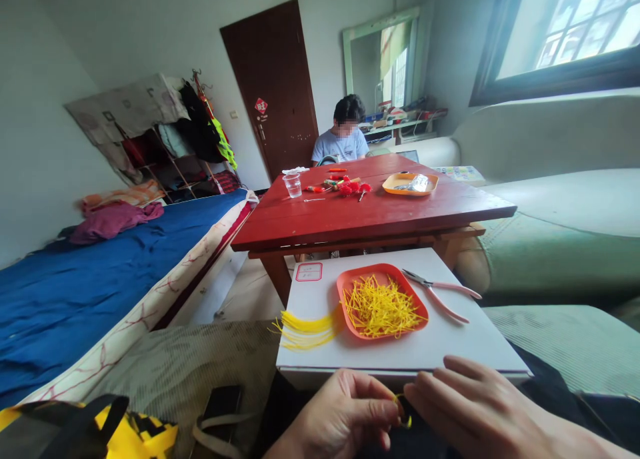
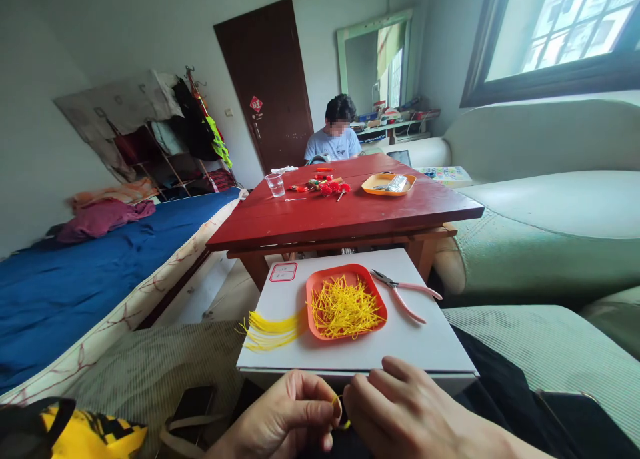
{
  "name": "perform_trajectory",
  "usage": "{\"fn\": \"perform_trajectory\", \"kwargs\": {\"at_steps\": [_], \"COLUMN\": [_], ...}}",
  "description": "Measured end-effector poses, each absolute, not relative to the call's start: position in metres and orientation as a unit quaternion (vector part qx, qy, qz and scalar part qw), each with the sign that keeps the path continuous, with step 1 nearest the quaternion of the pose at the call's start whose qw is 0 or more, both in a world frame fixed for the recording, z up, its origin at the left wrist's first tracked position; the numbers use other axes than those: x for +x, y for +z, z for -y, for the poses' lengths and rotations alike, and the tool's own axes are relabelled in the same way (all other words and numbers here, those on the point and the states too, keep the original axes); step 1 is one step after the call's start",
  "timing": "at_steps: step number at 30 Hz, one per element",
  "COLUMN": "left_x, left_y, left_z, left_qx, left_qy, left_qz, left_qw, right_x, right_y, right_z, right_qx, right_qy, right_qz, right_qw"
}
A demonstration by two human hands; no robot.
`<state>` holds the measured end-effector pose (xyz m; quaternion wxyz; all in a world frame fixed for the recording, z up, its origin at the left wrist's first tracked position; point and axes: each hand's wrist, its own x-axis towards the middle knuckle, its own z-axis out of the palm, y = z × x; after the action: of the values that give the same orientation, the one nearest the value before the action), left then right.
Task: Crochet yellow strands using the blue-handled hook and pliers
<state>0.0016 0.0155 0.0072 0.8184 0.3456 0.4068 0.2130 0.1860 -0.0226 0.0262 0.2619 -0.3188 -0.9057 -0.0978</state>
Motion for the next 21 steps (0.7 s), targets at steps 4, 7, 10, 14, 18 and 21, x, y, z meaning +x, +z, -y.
{"fn": "perform_trajectory", "kwargs": {"at_steps": [4, 7, 10, 14, 18, 21], "left_x": [0.005, 0.002, -0.004, -0.009, -0.007, -0.004], "left_y": [0.006, 0.007, 0.008, 0.008, 0.008, 0.009], "left_z": [-0.014, -0.014, -0.015, -0.011, -0.005, -0.004], "left_qx": [0.32, 0.32, 0.329, 0.407, 0.63, 0.764], "left_qy": [0.221, 0.225, 0.244, 0.311, 0.397, 0.426], "left_qz": [-0.41, -0.416, -0.421, -0.433, -0.466, -0.382], "left_qw": [0.825, 0.821, 0.809, 0.742, 0.478, 0.3], "right_x": [0.186, 0.189, 0.193, 0.191, 0.18, 0.175], "right_y": [0.032, 0.028, 0.015, 0.005, 0.013, 0.015], "right_z": [0.021, 0.019, 0.014, 0.007, 0.005, 0.004], "right_qx": [-0.319, -0.322, -0.33, -0.393, -0.491, -0.473], "right_qy": [-0.098, -0.098, -0.098, 0.09, 0.432, 0.579], "right_qz": [0.905, 0.896, 0.891, 0.871, 0.702, 0.599], "right_qw": [0.264, 0.289, 0.297, 0.281, 0.282, 0.286]}}
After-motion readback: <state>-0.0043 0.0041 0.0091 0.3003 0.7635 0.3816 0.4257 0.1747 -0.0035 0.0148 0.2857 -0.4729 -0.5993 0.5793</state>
